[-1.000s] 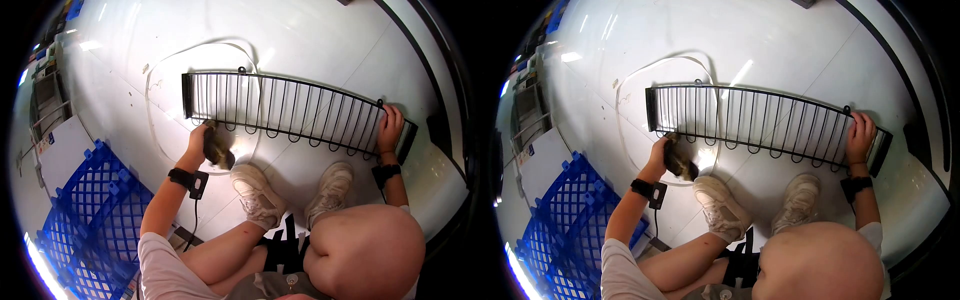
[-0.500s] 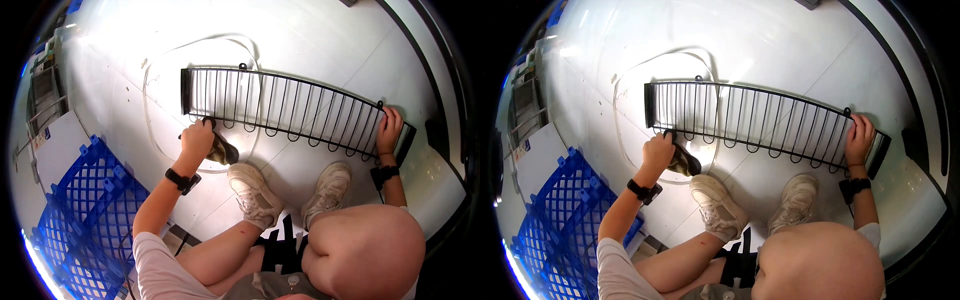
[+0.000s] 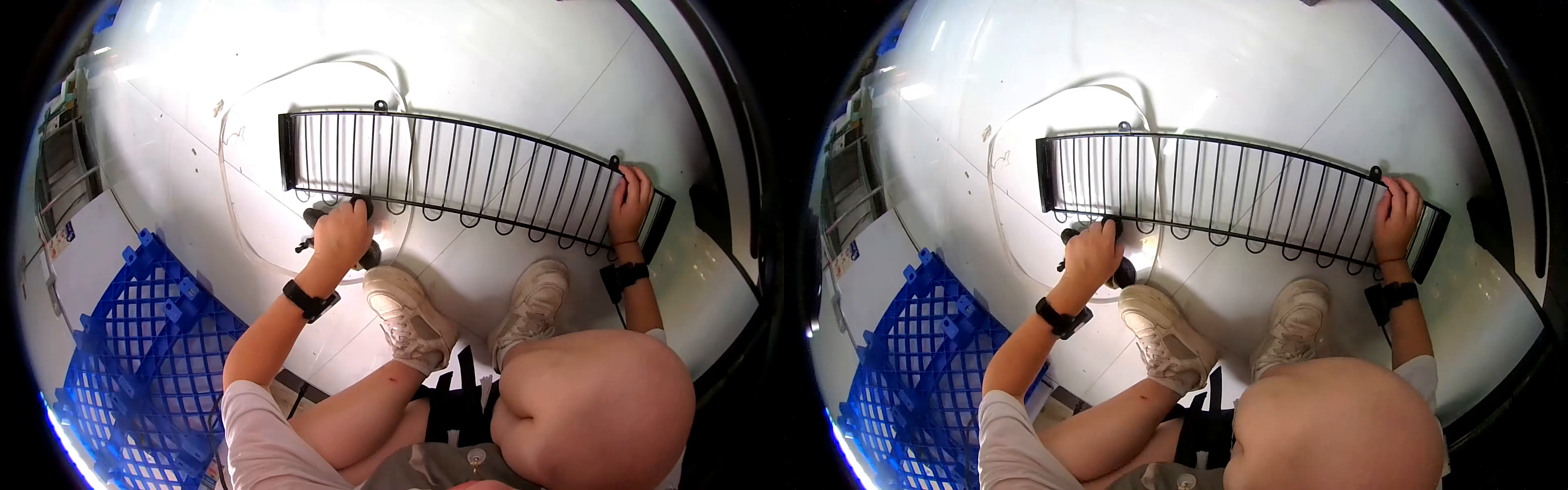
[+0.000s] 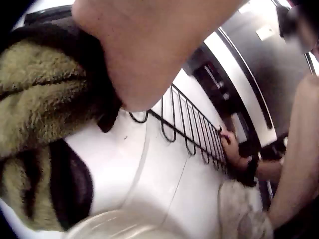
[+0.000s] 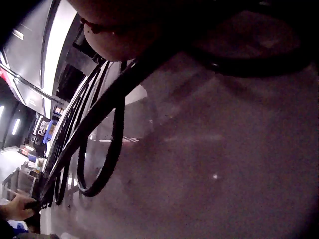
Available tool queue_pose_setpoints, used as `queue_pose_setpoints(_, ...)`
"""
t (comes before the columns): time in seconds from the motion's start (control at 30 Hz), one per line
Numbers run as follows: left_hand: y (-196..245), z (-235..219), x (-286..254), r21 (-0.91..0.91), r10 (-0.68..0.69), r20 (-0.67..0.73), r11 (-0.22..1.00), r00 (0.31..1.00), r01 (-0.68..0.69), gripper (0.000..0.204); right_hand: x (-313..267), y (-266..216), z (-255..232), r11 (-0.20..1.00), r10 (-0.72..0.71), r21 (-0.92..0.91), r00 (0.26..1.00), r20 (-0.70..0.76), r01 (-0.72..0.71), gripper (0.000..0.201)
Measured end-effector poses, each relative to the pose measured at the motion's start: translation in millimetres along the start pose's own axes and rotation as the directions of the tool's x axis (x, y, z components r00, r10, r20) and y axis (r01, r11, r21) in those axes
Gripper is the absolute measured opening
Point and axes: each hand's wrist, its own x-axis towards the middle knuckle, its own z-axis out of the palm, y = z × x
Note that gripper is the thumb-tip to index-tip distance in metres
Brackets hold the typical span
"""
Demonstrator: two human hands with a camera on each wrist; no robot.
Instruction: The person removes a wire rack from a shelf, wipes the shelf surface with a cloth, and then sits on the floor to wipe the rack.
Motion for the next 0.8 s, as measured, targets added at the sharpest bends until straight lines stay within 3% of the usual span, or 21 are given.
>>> queue_pose_setpoints(0.03,-2,0,0,0.002,-0.001,0.0,1.0,1.0,0.001,0.019,0,1,1,1.0,-0.02,-0.015,1.0,-0.014,0.02,0.024)
queue_pose_setpoints(0.1,-9,2,1,-0.38,-0.08,-0.106,0.924,0.991,0.034,0.024,-1,5,5,1.0,-0.017,-0.008,1.0,-0.019,0.017,0.024)
queue_pose_setpoints(0.13,-11,7,0,-0.53,-0.15,-0.09,0.844,0.985,0.08,0.027,-2,5,5,1.0,-0.013,-0.003,1.0,-0.016,0.013,0.024)
queue_pose_setpoints(0.17,-14,12,1,-0.526,-0.148,-0.086,0.846,0.985,0.081,0.027,-4,4,4,1.0,-0.008,-0.001,1.0,-0.014,0.008,0.024)
queue_pose_setpoints(0.2,-17,17,4,-0.785,-0.293,0.15,0.545,0.944,0.294,0.025,-4,4,4,1.0,-0.006,-0.018,1.0,-0.01,0.006,0.024)
queue_pose_setpoints(0.23,-19,21,6,-0.869,-0.326,0.411,0.141,0.852,0.473,0.023,-3,3,3,0.999,-0.004,-0.035,1.0,-0.009,0.004,0.024)
queue_pose_setpoints(0.27,-24,24,6,-0.863,-0.298,0.492,-0.044,0.818,0.503,0.022,-2,2,2,0.999,0.003,-0.036,1.0,-0.009,-0.003,0.024)
queue_pose_setpoints(0.3,-25,28,3,-0.862,-0.292,0.493,-0.039,0.819,0.505,0.022,-2,1,1,1.0,0.003,-0.012,1.0,-0.004,-0.003,0.023)
queue_pose_setpoints(0.37,-6,6,-1,-0.708,-0.279,0.65,-0.559,0.707,0.431,0.025,-1,3,2,1.0,0.002,0.003,1.0,0.003,-0.002,0.023)
queue_pose_setpoints(0.4,9,-8,-6,-0.756,-0.344,0.555,-0.588,0.757,0.287,0.025,-2,4,3,1.0,0.004,0.015,1.0,0.003,-0.004,0.023)
queue_pose_setpoints(0.43,16,-9,-10,-0.752,-0.338,0.557,-0.593,0.758,0.288,0.025,-2,5,3,1.0,0.005,0.028,1.0,0.004,-0.005,0.023)
queue_pose_setpoints(0.5,26,-8,-16,-0.97,-0.402,0.241,-0.095,0.883,0.222,0.025,-1,3,2,1.0,0.003,0.028,1.0,0.008,-0.004,0.023)
queue_pose_setpoints(0.53,37,-5,-14,-0.976,-0.33,0.142,0.112,0.933,0.189,0.025,0,2,1,0.999,0.005,0.033,1.0,0.006,-0.005,0.023)
queue_pose_setpoints(0.57,39,-11,-13,-0.876,-0.177,0.112,0.447,0.978,0.181,0.023,-1,3,2,0.999,0.0,0.033,1.0,0.008,-0.001,0.023)
queue_pose_setpoints(0.6,45,-10,-10,-0.664,-0.082,-0.002,0.745,0.997,0.06,0.021,-3,5,4,1.0,-0.001,0.016,1.0,-0.003,0.001,0.023)
queue_pose_setpoints(0.63,48,-10,-7,-0.353,0.048,-0.077,0.933,0.996,-0.073,0.02,-2,5,4,1.0,-0.001,-0.002,1.0,-0.015,0.001,0.023)
queue_pose_setpoints(0.67,49,-10,-6,-0.354,0.049,-0.081,0.932,0.995,-0.075,0.02,-1,5,5,1.0,-0.002,-0.003,1.0,-0.018,0.002,0.023)
queue_pose_setpoints(0.73,52,-14,-4,-0.221,0.02,0.105,0.975,0.994,0.004,0.02,0,1,2,0.999,0.02,0.025,1.0,0.007,-0.021,0.024)
queue_pose_setpoints(0.77,52,-20,-5,-0.22,0.032,0.103,0.975,0.994,-0.008,0.02,2,-1,-1,0.999,0.029,0.017,1.0,0.003,-0.029,0.024)
queue_pose_setpoints(0.8,51,-29,-7,-0.422,0.164,0.052,0.898,0.985,-0.127,0.024,4,-3,-5,0.999,0.016,-0.029,0.998,0.054,-0.014,0.023)
